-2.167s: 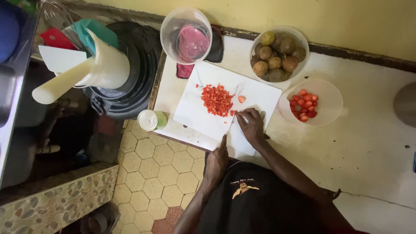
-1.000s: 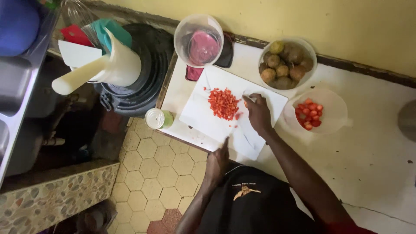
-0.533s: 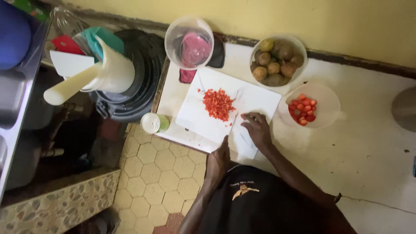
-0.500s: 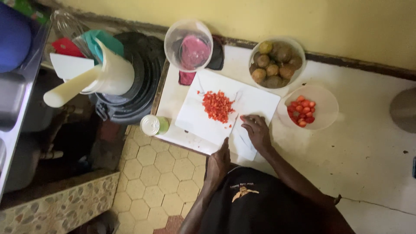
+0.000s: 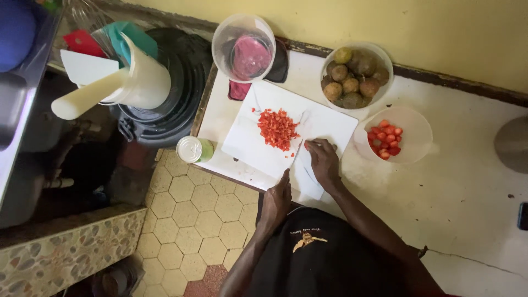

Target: Dicing cherry tomatoes into small pieces on a cutting board using a kitchen knife

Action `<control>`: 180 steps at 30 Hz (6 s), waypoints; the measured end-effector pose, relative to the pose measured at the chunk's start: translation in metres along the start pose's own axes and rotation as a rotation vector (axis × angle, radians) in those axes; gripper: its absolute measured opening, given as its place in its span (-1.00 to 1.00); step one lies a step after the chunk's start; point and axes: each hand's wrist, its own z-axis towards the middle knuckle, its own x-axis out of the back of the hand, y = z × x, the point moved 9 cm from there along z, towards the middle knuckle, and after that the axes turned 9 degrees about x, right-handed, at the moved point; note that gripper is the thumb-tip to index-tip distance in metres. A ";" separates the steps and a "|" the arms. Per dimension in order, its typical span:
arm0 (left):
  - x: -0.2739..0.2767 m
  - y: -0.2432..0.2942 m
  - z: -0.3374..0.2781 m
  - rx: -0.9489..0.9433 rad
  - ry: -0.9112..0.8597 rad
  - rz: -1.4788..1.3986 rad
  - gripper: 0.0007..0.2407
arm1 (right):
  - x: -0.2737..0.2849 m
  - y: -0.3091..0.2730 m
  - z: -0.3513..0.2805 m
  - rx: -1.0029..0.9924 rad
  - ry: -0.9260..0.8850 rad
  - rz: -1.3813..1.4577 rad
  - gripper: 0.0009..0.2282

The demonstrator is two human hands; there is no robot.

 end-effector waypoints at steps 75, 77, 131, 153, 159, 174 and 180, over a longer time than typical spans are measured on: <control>0.005 -0.016 0.003 -0.094 0.144 0.163 -0.53 | -0.022 0.023 -0.013 -0.062 -0.151 -0.023 -0.80; 0.004 -0.018 0.004 -0.107 0.141 0.152 -0.53 | -0.027 0.026 -0.014 -0.060 -0.149 -0.030 -0.81; -0.006 0.006 0.015 -0.041 0.021 0.199 -0.53 | -0.012 -0.007 0.010 -0.046 -0.011 0.014 -0.86; -0.015 -0.011 0.011 -0.061 0.053 0.278 -0.53 | 0.001 -0.019 0.017 -0.072 0.035 0.059 -0.90; -0.005 0.011 0.010 -0.061 0.046 0.300 -0.53 | -0.016 -0.002 0.001 -0.093 0.022 0.045 -0.89; -0.031 -0.050 0.006 -0.090 0.047 0.479 -0.49 | -0.016 -0.003 0.002 -0.046 0.028 -0.012 -0.88; -0.009 -0.051 -0.010 -0.030 0.023 0.247 -0.51 | -0.007 -0.009 0.008 -0.064 0.033 0.031 -0.88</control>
